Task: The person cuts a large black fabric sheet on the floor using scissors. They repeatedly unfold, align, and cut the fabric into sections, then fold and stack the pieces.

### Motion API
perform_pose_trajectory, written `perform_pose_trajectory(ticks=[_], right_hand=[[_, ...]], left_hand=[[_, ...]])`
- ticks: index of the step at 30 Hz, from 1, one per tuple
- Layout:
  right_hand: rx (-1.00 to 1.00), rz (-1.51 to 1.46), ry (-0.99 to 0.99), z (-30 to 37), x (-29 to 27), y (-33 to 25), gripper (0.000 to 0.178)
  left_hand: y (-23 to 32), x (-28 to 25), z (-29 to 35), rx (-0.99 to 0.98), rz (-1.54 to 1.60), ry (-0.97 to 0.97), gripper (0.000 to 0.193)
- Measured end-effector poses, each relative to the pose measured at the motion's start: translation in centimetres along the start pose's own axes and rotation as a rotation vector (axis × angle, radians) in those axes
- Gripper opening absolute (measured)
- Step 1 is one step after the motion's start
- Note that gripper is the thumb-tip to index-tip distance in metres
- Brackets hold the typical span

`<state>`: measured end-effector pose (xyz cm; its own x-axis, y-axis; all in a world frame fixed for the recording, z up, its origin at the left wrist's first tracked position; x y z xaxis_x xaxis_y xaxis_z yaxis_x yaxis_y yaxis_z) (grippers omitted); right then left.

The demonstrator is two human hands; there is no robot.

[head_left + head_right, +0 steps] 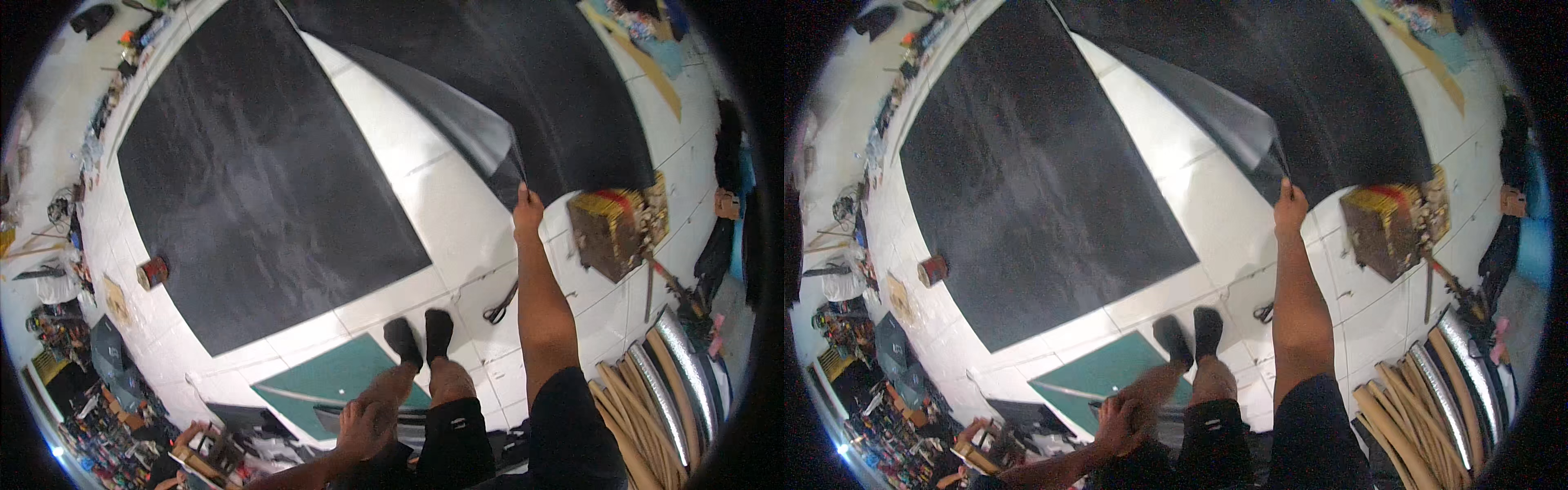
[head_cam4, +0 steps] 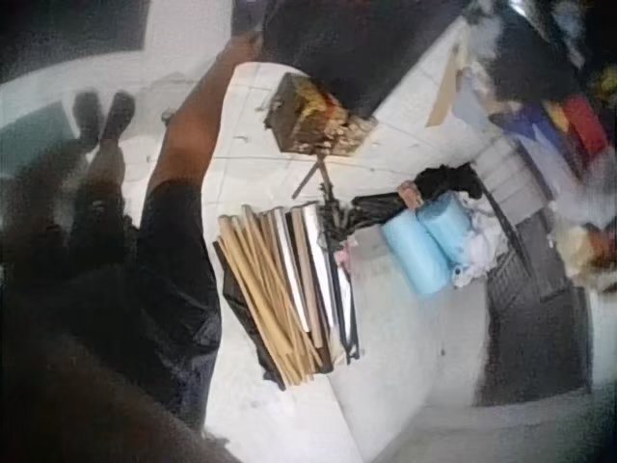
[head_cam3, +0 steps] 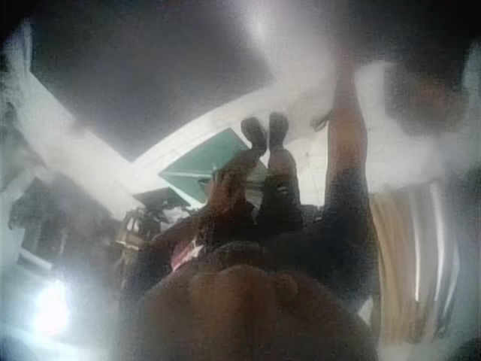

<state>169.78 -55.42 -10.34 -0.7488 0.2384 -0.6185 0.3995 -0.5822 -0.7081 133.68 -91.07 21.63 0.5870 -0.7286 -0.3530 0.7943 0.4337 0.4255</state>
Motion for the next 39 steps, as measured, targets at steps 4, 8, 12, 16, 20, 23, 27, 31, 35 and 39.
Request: perform_pose_trajectory(ticks=[4, 8, 12, 16, 20, 23, 27, 31, 35, 39], right_hand=[[0.184, -0.606, -0.076, -0.7, -7.5, -9.4, 0.054], [0.027, -0.557, 0.1, 1.0, -12.5, -18.9, 0.047], [-0.166, -0.169, 0.115, 5.0, -18.1, -26.0, 0.033], [-0.216, 0.055, 0.078, 7.2, -22.7, -27.5, 0.02], [-0.152, 0.03, -0.445, 5.7, -28.7, -33.3, 0.041], [-0.293, 0.273, -0.334, 2.5, -29.4, -43.4, 0.068], [-0.486, 0.585, -0.092, 1.1, -23.1, -53.9, 0.066], [-0.235, 0.334, -0.145, 3.0, -19.4, -56.2, 0.058], [-0.298, 0.369, -0.137, 11.1, -19.2, -59.0, 0.043], [-0.103, 0.385, -0.089, 23.5, -18.2, -56.6, 0.019]], left_hand=[[5.3, -7.2, -4.2, 0.051, -0.024, -0.12, 0.054], [9.8, -14.7, -17.7, 0.093, -0.094, 0.299, 0.054], [28.5, -31.0, -32.0, 0.221, 0.68, 0.483, 0.077], [46.8, -41.0, -34.4, -0.196, 1.033, 0.384, 0.09], [47.5, -41.1, -37.1, -0.043, 0.447, 0.508, 0.039], [49.8, -41.1, -32.1, 0.155, 0.531, 0.624, 0.04], [51.7, -40.5, -27.0, 0.2, 0.699, 0.635, 0.038], [50.9, -45.5, -23.8, 0.372, 1.109, 0.413, 0.046], [40.9, -59.5, -29.7, 0.291, 1.636, -0.011, 0.052], [37.3, -76.2, -30.6, 0.307, 1.861, -0.111, 0.045]])
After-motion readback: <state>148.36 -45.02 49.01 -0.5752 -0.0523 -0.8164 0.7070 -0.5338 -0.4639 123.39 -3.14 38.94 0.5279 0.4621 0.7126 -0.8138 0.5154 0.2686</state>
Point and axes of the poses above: each hand's wrist, its own z-axis away from the middle knuckle, its own x-axis out of the palm, y = z × x, the point moved 1 cm from there along -z, towards the middle knuckle, and after that the axes turned 4 degrees about z, right-handed, at the moved point
